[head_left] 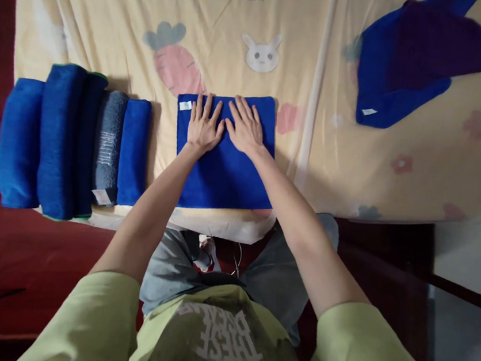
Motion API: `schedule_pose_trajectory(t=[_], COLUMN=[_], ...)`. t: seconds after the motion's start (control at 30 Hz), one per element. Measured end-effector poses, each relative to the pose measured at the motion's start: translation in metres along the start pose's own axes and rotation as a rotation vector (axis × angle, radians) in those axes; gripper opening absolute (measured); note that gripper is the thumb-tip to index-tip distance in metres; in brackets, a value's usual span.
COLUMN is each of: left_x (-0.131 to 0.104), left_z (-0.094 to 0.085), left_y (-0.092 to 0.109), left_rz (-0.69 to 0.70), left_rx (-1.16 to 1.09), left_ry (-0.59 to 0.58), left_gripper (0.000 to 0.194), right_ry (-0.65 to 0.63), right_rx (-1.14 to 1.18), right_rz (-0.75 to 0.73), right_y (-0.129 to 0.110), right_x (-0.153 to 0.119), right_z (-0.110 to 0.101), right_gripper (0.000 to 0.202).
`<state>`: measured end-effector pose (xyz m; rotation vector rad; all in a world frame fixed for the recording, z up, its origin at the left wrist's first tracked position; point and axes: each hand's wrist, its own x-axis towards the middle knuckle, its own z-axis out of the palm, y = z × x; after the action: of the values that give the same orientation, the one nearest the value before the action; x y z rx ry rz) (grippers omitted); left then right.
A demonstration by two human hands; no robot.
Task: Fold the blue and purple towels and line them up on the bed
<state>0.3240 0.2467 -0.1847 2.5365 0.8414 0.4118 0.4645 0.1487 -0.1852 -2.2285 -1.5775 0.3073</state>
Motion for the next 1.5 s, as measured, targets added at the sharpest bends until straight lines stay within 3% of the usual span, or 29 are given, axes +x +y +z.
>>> schedule_pose_trajectory(t=[0.13, 0.27, 0.37, 0.5, 0.6, 0.73, 0.93, 1.03, 1.3, 1.5], left_x=[0.003, 0.009, -0.001, -0.045, -0.075, -0.095, -0.141, -0.158, -0.199, -0.201], left_z=[-0.005, -0.005, -0.010, -0.016, -0.015, -0.017, -0.017, -0.017, -0.034, -0.031], left_y=[-0.013, -0.021, -0.015, 0.011, 0.030, 0.045, 0.062, 0.063, 0.040, 0.038], left_rz=[-0.124, -0.136, -0.096, 0.028, 0.076, 0.077, 0.115, 0.076, -0.044, -0.002], left_rx=[-0.011, -0.032, -0.042, -0.017, -0.001, -0.011, -0.057, -0.060, -0.032, -0.024], left_ry=[0.036, 0.057, 0.008, -0.115, -0.119, -0.105, -0.199, -0.198, -0.137, -0.105], left_gripper=[0.072, 0.074, 0.072, 0.069, 0.066, 0.062, 0.061, 0.062, 0.065, 0.066], right_ry=[0.069, 0.052, 0.025, -0.008, 0.003, 0.048, -0.071, -0.071, -0.073, -0.010], right_rx=[-0.026, -0.040, -0.035, -0.002, 0.037, 0.079, 0.076, 0.069, 0.091, 0.100], right_rz=[0.180, 0.191, 0.163, 0.043, 0.013, 0.029, -0.001, -0.001, 0.039, 0.026], right_y=[0.031, 0.043, 0.030, -0.002, -0.018, -0.032, -0.064, -0.065, -0.035, -0.043], right_x=[0.005, 0.007, -0.005, -0.047, -0.072, -0.090, -0.147, -0.164, -0.188, -0.188], right_z=[-0.006, -0.011, -0.016, -0.011, -0.004, -0.008, -0.008, -0.006, -0.021, -0.018], right_gripper=[0.061, 0.064, 0.065, 0.067, 0.066, 0.064, 0.064, 0.064, 0.063, 0.061])
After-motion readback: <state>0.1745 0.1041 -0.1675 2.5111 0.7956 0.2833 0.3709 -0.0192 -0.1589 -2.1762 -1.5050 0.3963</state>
